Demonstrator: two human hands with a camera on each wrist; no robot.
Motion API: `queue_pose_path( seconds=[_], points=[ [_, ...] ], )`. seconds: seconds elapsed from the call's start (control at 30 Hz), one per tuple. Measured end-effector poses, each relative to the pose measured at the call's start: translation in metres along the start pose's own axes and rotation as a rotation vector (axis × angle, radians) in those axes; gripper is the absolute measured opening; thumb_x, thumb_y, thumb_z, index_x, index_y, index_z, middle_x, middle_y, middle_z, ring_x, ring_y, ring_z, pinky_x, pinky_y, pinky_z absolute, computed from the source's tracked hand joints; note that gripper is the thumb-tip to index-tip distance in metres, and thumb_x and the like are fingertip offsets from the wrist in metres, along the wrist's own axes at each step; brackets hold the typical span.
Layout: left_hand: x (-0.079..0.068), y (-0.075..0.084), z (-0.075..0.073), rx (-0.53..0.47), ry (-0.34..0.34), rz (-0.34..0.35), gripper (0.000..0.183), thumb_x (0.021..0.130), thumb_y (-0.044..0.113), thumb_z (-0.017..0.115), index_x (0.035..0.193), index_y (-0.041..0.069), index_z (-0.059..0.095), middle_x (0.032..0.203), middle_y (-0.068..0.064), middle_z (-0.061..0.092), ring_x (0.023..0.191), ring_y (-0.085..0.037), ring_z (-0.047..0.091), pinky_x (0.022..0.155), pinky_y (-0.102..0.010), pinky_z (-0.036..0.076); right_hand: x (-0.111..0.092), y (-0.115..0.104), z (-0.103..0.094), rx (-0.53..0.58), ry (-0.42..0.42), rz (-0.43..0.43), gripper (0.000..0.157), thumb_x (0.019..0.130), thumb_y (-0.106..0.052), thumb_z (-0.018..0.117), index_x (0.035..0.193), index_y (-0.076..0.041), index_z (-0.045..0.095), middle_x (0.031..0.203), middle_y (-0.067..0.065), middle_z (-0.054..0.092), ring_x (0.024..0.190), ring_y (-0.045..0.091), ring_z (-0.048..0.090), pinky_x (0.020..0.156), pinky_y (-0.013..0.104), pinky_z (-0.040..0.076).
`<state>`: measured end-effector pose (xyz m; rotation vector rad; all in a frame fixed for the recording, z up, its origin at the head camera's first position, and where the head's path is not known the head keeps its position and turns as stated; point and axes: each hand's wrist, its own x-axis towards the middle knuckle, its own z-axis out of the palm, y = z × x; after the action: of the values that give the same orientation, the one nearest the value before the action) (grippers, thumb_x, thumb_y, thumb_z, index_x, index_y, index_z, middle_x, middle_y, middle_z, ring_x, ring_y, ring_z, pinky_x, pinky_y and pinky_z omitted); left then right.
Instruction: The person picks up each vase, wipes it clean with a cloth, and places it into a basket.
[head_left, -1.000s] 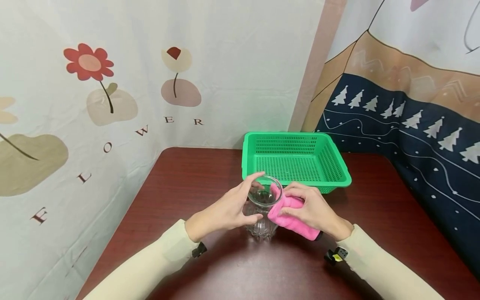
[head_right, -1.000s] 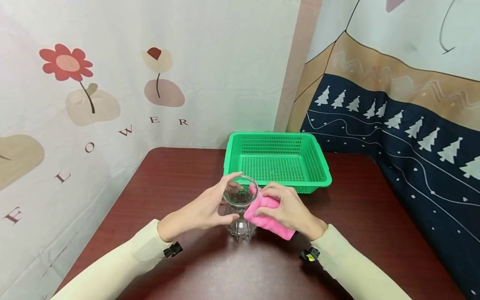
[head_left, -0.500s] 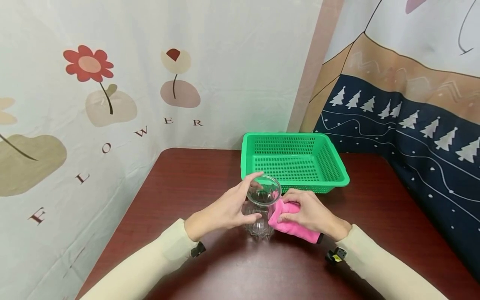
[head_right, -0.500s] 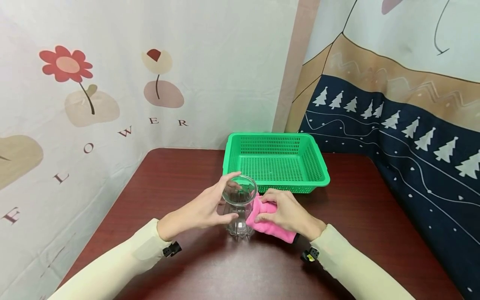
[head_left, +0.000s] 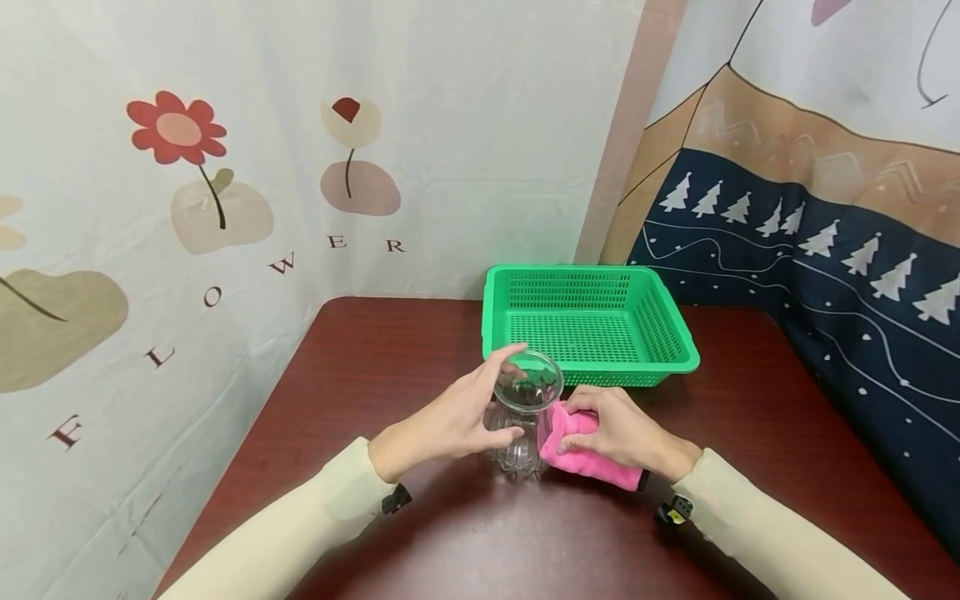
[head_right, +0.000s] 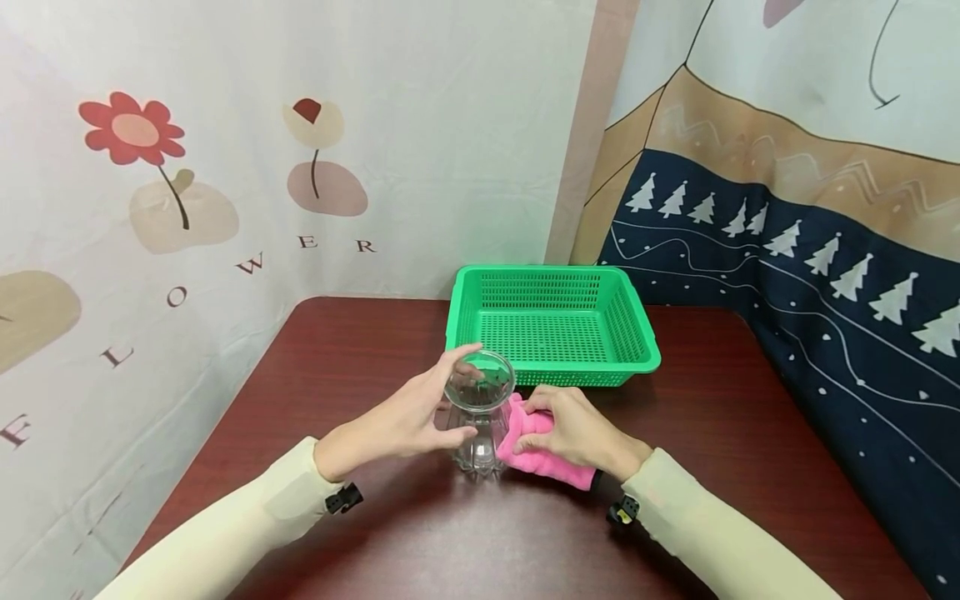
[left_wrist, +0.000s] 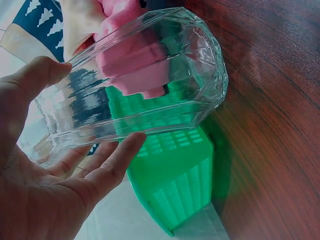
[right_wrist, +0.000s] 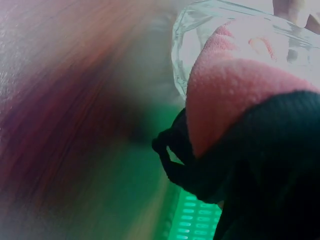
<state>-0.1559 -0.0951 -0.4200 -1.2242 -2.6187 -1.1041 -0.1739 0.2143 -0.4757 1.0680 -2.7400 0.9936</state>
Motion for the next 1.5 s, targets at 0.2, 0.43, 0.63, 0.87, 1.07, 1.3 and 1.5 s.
queue_pose_path(
  seconds=[0.2, 0.43, 0.63, 0.87, 1.07, 1.3, 1.5],
  points=[
    [0.001, 0.000, -0.001, 0.019, 0.012, 0.012, 0.111, 0.093, 0.013, 0.093, 0.178, 0.005, 0.022, 0.148, -0.020, 0.073, 0.134, -0.037, 0.075, 0.099, -0.051, 0.072, 0.000, 0.003, 0.001, -0.017, -0.032, -0.003, 0.032, 0.087, -0.034, 0.106, 0.109, -0.018, 0.089, 0.102, -0.013, 0.078, 0.094, 0.004, 0.064, 0.081, 0.023, 0.055],
    [0.000, 0.000, 0.000, -0.014, -0.001, -0.013, 0.112, 0.093, 0.011, 0.093, 0.179, 0.006, 0.022, 0.150, -0.021, 0.071, 0.137, -0.038, 0.075, 0.100, -0.054, 0.072, -0.001, 0.006, 0.006, -0.013, -0.088, 0.023, 0.035, 0.088, -0.033, 0.105, 0.113, -0.014, 0.089, 0.102, -0.012, 0.076, 0.091, 0.003, 0.061, 0.077, 0.022, 0.054],
    [0.001, 0.000, -0.001, -0.013, 0.003, -0.007, 0.112, 0.093, 0.010, 0.093, 0.179, 0.005, 0.022, 0.150, -0.021, 0.072, 0.137, -0.038, 0.075, 0.100, -0.054, 0.072, 0.000, 0.007, 0.007, -0.041, -0.095, 0.013, 0.037, 0.087, -0.033, 0.105, 0.115, -0.014, 0.090, 0.103, -0.012, 0.076, 0.091, 0.003, 0.061, 0.078, 0.022, 0.054],
    [0.002, 0.000, -0.002, 0.001, 0.004, -0.006, 0.112, 0.092, 0.012, 0.094, 0.178, 0.004, 0.023, 0.150, -0.019, 0.072, 0.137, -0.035, 0.075, 0.100, -0.052, 0.072, 0.001, 0.007, 0.006, -0.055, -0.102, 0.016, 0.037, 0.088, -0.033, 0.105, 0.114, -0.013, 0.088, 0.105, -0.010, 0.077, 0.093, 0.004, 0.062, 0.081, 0.023, 0.055],
    [0.001, -0.001, -0.001, -0.022, -0.004, -0.015, 0.112, 0.093, 0.011, 0.094, 0.179, 0.004, 0.023, 0.152, -0.019, 0.071, 0.140, -0.037, 0.074, 0.101, -0.055, 0.072, 0.001, 0.008, 0.009, -0.073, -0.089, 0.018, 0.038, 0.087, -0.032, 0.106, 0.114, -0.013, 0.087, 0.106, -0.010, 0.078, 0.094, 0.004, 0.062, 0.082, 0.024, 0.056],
    [0.001, -0.001, 0.000, -0.029, -0.007, -0.032, 0.112, 0.092, 0.011, 0.094, 0.179, 0.005, 0.023, 0.152, -0.019, 0.070, 0.141, -0.039, 0.073, 0.101, -0.055, 0.072, 0.000, 0.009, 0.011, -0.079, -0.079, 0.015, 0.038, 0.086, -0.031, 0.106, 0.113, -0.013, 0.087, 0.104, -0.009, 0.078, 0.092, 0.005, 0.061, 0.080, 0.024, 0.055],
    [0.001, -0.003, 0.000, -0.031, -0.006, -0.022, 0.112, 0.092, 0.011, 0.094, 0.179, 0.007, 0.023, 0.152, -0.020, 0.070, 0.140, -0.040, 0.073, 0.100, -0.055, 0.072, -0.001, 0.009, 0.010, -0.081, -0.072, 0.015, 0.040, 0.086, -0.033, 0.106, 0.114, -0.012, 0.087, 0.105, -0.009, 0.079, 0.093, 0.005, 0.062, 0.081, 0.024, 0.055]
  ],
)
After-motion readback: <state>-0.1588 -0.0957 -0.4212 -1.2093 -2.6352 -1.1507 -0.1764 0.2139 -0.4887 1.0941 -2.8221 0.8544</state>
